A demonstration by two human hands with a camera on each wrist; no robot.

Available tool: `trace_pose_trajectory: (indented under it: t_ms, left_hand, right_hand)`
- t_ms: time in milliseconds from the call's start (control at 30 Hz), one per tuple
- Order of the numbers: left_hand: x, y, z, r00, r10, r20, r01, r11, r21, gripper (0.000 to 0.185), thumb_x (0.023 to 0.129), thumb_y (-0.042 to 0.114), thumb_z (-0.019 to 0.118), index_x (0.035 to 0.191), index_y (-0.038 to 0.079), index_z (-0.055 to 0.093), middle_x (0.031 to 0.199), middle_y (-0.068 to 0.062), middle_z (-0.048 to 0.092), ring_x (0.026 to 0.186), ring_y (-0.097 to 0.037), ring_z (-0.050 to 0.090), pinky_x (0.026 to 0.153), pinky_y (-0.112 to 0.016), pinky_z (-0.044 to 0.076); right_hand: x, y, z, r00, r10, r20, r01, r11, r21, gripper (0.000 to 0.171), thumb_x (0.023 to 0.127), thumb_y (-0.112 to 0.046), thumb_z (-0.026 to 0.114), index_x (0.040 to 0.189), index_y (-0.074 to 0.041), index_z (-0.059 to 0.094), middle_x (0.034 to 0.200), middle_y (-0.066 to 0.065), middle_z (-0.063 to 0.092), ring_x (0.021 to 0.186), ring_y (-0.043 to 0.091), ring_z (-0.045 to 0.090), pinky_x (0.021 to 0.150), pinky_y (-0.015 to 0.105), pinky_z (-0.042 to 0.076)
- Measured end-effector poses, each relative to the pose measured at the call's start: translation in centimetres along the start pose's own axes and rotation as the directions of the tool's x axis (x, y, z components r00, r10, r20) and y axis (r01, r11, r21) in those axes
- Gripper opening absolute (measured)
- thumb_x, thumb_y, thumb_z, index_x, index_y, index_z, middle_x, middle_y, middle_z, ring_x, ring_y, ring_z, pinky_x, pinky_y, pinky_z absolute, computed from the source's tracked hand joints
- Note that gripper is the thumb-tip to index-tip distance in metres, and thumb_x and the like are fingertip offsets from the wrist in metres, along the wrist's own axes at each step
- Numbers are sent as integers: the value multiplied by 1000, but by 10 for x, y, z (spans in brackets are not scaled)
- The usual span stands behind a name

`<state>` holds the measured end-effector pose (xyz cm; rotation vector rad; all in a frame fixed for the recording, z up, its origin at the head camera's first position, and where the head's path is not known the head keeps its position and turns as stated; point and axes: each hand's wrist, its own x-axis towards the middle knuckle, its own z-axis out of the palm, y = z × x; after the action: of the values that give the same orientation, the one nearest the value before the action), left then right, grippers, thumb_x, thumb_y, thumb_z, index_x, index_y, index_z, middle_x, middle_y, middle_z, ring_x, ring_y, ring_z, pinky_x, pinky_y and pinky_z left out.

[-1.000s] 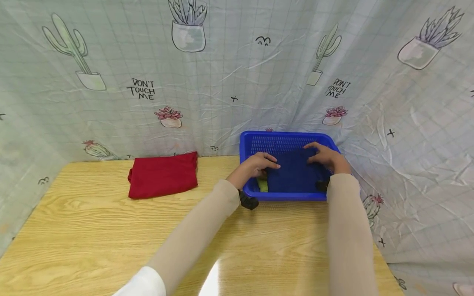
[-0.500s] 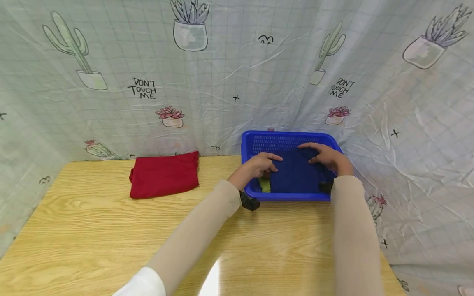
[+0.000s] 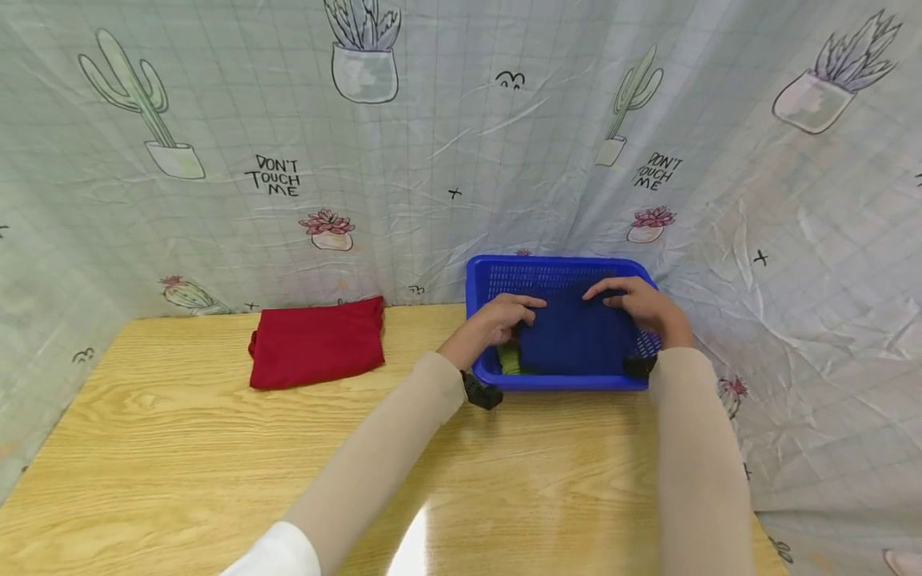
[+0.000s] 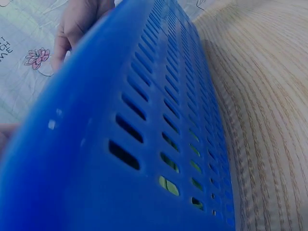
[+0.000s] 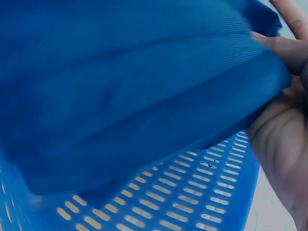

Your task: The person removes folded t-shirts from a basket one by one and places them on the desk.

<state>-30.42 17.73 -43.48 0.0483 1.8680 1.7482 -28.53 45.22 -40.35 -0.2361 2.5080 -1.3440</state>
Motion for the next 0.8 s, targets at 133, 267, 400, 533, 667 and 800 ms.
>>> trace_pose_trajectory:
  t_ms: [133, 267, 400, 533, 667, 800]
  left_hand:
    - [0, 3, 4, 995, 84, -61, -87, 995, -49, 40, 91, -4, 63, 121, 18, 77, 151, -7, 51, 109, -23, 53, 75, -30, 38]
    - [0, 4, 5, 992, 122, -35, -126, 979, -162, 37, 91, -2, 70, 122, 16, 77, 149, -8, 54, 127, -30, 59, 98, -38, 52]
    - [2, 4, 3, 990, 138, 5, -133, 961, -242, 41, 89, -4, 74, 124, 18, 76, 152, -8, 51, 120, -29, 65, 84, -35, 57]
    - [3, 3, 0, 986, 163, -36, -167, 971, -169, 43, 88, -3, 75, 119, 26, 78, 155, -2, 48, 110, -18, 67, 62, -24, 43]
    - [0, 2, -3, 977, 203, -72, -211, 968, -133, 44, 88, -3, 76, 117, 31, 79, 154, 0, 49, 58, -9, 53, 48, -25, 30]
    - [-7, 1, -10, 967, 250, -56, -256, 950, -177, 46, 88, -3, 75, 117, 32, 78, 154, 1, 48, 62, -4, 59, 47, -25, 29]
  right_hand:
    - [-4, -3, -6, 1000, 0, -14, 1, 996, 90, 33, 108, -1, 41, 131, 7, 64, 133, 5, 55, 113, 13, 58, 88, 27, 55]
    - [-8, -11, -11, 998, 56, 19, -58, 991, 122, 39, 111, -13, 41, 142, 6, 55, 141, 16, 49, 107, 17, 67, 86, 33, 58]
    - [-12, -22, -13, 993, 120, -20, -120, 993, -8, 52, 106, -29, 58, 149, -2, 50, 157, 25, 31, 125, 28, 56, 91, 32, 54]
    - [-12, -32, -14, 990, 128, -59, -134, 983, -124, 63, 98, -31, 70, 152, -8, 48, 164, 24, 19, 138, 40, 39, 101, 46, 46]
    - [-16, -47, -14, 992, 81, -99, -96, 983, -158, 63, 97, -25, 73, 153, -11, 48, 162, 25, 26, 144, 45, 33, 110, 60, 38]
    - [-26, -68, -11, 990, 15, -143, -47, 973, -227, 60, 97, -25, 72, 151, -12, 51, 160, 25, 32, 148, 45, 27, 113, 63, 33]
